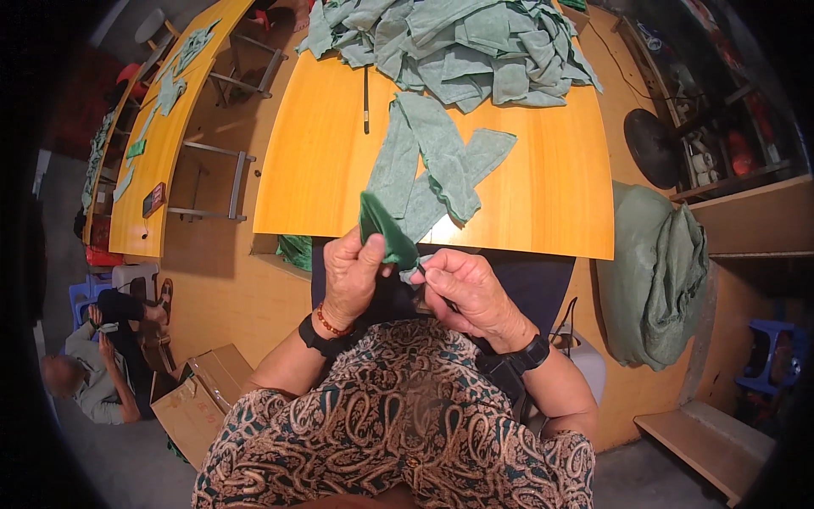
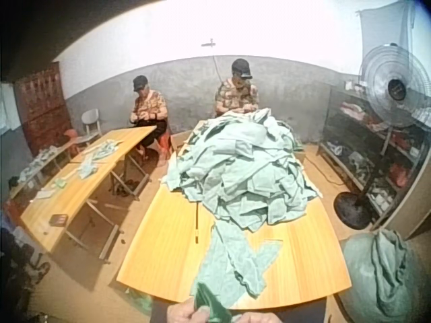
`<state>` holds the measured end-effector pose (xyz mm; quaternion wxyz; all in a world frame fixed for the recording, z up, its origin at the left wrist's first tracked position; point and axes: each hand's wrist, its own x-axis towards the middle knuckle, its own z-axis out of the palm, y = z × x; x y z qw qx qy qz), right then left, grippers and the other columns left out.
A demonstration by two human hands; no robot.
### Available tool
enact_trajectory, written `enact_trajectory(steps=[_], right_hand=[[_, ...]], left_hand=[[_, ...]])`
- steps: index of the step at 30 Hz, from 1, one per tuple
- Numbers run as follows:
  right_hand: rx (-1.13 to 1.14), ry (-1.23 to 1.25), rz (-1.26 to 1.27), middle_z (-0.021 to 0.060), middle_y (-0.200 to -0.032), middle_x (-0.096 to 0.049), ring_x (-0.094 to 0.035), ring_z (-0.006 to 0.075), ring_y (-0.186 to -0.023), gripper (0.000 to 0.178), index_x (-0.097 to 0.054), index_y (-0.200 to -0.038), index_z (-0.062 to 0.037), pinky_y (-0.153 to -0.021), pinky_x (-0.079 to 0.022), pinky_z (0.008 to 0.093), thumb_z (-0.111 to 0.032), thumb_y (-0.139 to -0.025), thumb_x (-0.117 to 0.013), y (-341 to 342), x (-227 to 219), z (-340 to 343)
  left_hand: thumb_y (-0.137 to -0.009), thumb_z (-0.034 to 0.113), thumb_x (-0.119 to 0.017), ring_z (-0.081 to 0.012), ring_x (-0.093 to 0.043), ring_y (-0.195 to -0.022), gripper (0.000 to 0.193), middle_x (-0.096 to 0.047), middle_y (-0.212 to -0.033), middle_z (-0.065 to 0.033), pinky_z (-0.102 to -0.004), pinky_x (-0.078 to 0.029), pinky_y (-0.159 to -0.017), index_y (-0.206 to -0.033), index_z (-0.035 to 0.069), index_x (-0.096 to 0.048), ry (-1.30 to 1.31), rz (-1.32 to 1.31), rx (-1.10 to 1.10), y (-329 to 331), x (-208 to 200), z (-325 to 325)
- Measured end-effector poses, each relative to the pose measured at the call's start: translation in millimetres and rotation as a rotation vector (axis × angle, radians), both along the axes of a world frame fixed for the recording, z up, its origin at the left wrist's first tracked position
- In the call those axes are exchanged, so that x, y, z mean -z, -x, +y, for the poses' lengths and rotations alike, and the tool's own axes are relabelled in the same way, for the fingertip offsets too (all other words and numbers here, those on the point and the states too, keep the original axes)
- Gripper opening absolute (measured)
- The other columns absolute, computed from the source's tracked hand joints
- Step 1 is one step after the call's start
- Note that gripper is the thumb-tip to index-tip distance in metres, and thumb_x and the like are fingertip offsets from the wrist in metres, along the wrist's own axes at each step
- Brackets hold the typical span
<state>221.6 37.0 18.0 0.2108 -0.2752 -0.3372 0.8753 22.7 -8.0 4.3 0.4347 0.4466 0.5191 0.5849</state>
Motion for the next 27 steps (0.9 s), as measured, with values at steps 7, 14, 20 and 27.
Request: enact_trajectory(steps=[7, 14, 20, 27], right_hand=[[0.109, -0.05, -0.033, 0.0041, -0.059, -0.057, -0.039, 0.0051, -0.037, 0.022, -0.062, -0.103, -0.0016, -0.034, -0.027, 0.0182, -0.023, -0.101, -0.056, 7.6, 1.9, -8.3], [-0.028, -0.018, -0.018, 0.0046, -0.059, -0.058, -0.039, 0.0048, -0.037, 0.022, -0.062, -0.106, -0.0017, -0.034, -0.028, 0.0183, -0.023, -0.101, -0.056, 1.8, 5.5, -0.8], [-0.125, -0.072, -0.077, 0.0052, -0.059, -0.059, -0.04, 0.0038, -0.038, 0.022, -0.063, -0.105, -0.0013, -0.034, -0.027, 0.0183, -0.022, -0.101, -0.056, -3.2, 9.7, -0.9], [-0.143, -0.106, -0.113, 0.0043, -0.059, -0.059, -0.038, 0.0031, -0.037, 0.023, -0.063, -0.104, -0.0001, -0.034, -0.027, 0.0185, -0.021, -0.101, -0.055, 6.2, -0.1, 7.0]], left_hand=[[-0.099, 0.017, -0.058, -0.0105, -0.055, -0.065, 0.019, -0.061, -0.077, -0.0043, -0.0253, -0.045, -0.059, -0.093, -0.001, -0.064, -0.04, 0.088, -0.033, 1.0, -4.0, 1.8], [-0.097, 0.014, -0.063, -0.008, -0.062, -0.077, 0.017, -0.068, -0.094, -0.0035, -0.0228, -0.05, -0.068, -0.109, 0.002, -0.06, -0.053, -0.637, -0.087, 13.6, 3.4, 6.7], [-0.097, 0.015, -0.063, -0.0095, -0.063, -0.083, 0.016, -0.068, -0.097, -0.0042, -0.0246, -0.052, -0.076, -0.106, 0.002, -0.061, -0.052, -0.67, -0.123, 19.0, -6.6, 8.9], [-0.094, 0.016, -0.068, -0.0029, -0.056, -0.069, 0.017, -0.065, -0.084, 0.002, -0.0185, -0.045, -0.061, -0.102, 0.002, -0.063, 0.061, -0.45, -0.031, 14.4, -13.6, 6.3]])
